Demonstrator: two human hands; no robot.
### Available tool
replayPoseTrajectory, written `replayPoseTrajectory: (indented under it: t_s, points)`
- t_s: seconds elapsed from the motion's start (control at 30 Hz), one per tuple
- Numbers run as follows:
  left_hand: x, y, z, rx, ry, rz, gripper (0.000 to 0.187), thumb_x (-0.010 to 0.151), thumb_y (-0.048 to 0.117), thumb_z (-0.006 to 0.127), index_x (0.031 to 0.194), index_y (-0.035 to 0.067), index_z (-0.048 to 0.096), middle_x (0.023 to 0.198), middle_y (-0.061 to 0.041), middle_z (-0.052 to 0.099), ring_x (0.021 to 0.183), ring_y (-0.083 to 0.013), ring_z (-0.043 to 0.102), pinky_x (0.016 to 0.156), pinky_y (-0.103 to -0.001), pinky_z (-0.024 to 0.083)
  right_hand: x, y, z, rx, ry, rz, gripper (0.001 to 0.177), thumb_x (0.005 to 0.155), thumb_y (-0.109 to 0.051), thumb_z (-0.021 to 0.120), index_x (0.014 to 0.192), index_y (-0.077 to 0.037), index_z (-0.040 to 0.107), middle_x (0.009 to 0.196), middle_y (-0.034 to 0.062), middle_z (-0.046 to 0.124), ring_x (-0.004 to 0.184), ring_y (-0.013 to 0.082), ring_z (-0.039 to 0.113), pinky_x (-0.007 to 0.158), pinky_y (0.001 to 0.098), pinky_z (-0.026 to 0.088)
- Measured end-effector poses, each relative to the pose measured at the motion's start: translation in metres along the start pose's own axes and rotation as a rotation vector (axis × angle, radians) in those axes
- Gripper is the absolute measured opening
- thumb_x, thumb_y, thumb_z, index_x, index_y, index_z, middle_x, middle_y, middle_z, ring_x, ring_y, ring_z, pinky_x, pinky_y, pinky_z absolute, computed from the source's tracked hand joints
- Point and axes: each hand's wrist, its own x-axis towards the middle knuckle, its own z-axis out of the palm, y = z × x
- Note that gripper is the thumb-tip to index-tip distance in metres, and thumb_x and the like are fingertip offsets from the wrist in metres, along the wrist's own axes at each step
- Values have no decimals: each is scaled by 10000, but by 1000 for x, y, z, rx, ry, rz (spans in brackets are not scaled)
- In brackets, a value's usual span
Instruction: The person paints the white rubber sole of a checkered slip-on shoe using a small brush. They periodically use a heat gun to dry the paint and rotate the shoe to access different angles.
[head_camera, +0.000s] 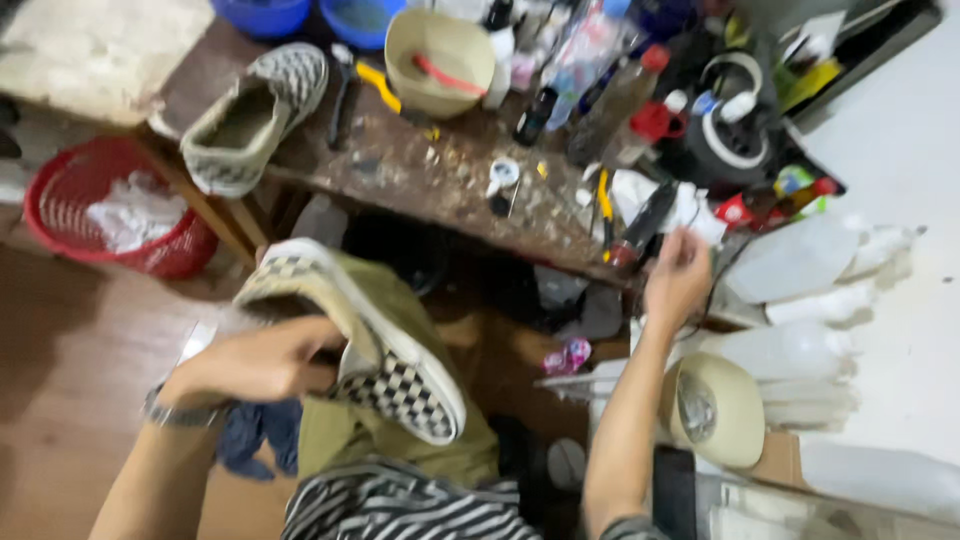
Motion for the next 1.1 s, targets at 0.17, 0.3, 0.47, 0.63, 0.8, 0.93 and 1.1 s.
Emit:
replayPoseTrajectory:
  t_s: [0.17, 0.3, 0.47, 0.63, 0.8, 0.93, 1.1]
  points:
    - [5, -55, 29, -172, 63, 2, 124, 711, 72, 580, 780, -26, 611, 686, -59, 590, 661, -209, 542, 609, -358, 502, 85, 60, 64, -591, -459, 29, 487, 889, -521, 732, 1014, -51, 703, 871, 221, 706, 915, 428, 670, 794, 512, 513]
    - [19, -75, 33, -261, 52, 63, 108, 698, 59, 596, 795, 25, 628, 718, 19, 537, 638, -186, 522, 620, -335, 485, 107, 79, 85, -795, -653, 113, 814, 842, -579, 723, 1190, 138, 557, 1071, 338, 662, 1046, 464, 621, 895, 516, 486]
    - [32, -54, 27, -183, -76, 149, 334, 638, 13, 504, 596, 168, 212, 564, 73, 219, 488, -70, 173, 451, -284, 125, 104, 75, 60, -305, -594, 474, 326, 809, -339, 783, 1033, -109, 727, 911, 97, 700, 625, 248, 689, 449, 333, 590]
    - [59, -75, 22, -164, -136, 152, 311, 684, 11, 542, 607, 156, 278, 597, 84, 270, 519, -58, 223, 459, -264, 165, 77, 52, 9, 343, -451, 561, 379, 833, -334, 691, 1159, -172, 584, 1096, 17, 656, 981, 154, 667, 661, 357, 629]
    - [92, -78, 19, -316, -336, 290, 287, 688, -45, 527, 569, 119, 323, 596, 81, 276, 538, -35, 240, 469, -237, 152, 38, 21, -33, 913, -208, 641, 334, 822, -197, 687, 1142, -110, 644, 1116, 31, 723, 1036, 153, 687, 837, 273, 571]
    - [117, -85, 25, -409, -494, 331, 164, 728, -53, 543, 599, 37, 497, 588, 69, 442, 538, -22, 391, 471, -181, 289, 12, 11, -55, 1133, -273, 580, 514, 813, -217, 710, 1304, -129, 587, 1223, 58, 644, 1076, 201, 620, 960, 327, 544]
    - [143, -94, 38, -470, -542, 232, 119, 727, -61, 571, 817, -65, 648, 782, -19, 680, 681, -73, 600, 564, -201, 492, -10, 0, -74, 1503, -429, 485, 744, 804, -100, 762, 1466, -63, 424, 1350, 30, 558, 1147, 116, 578, 906, 257, 553]
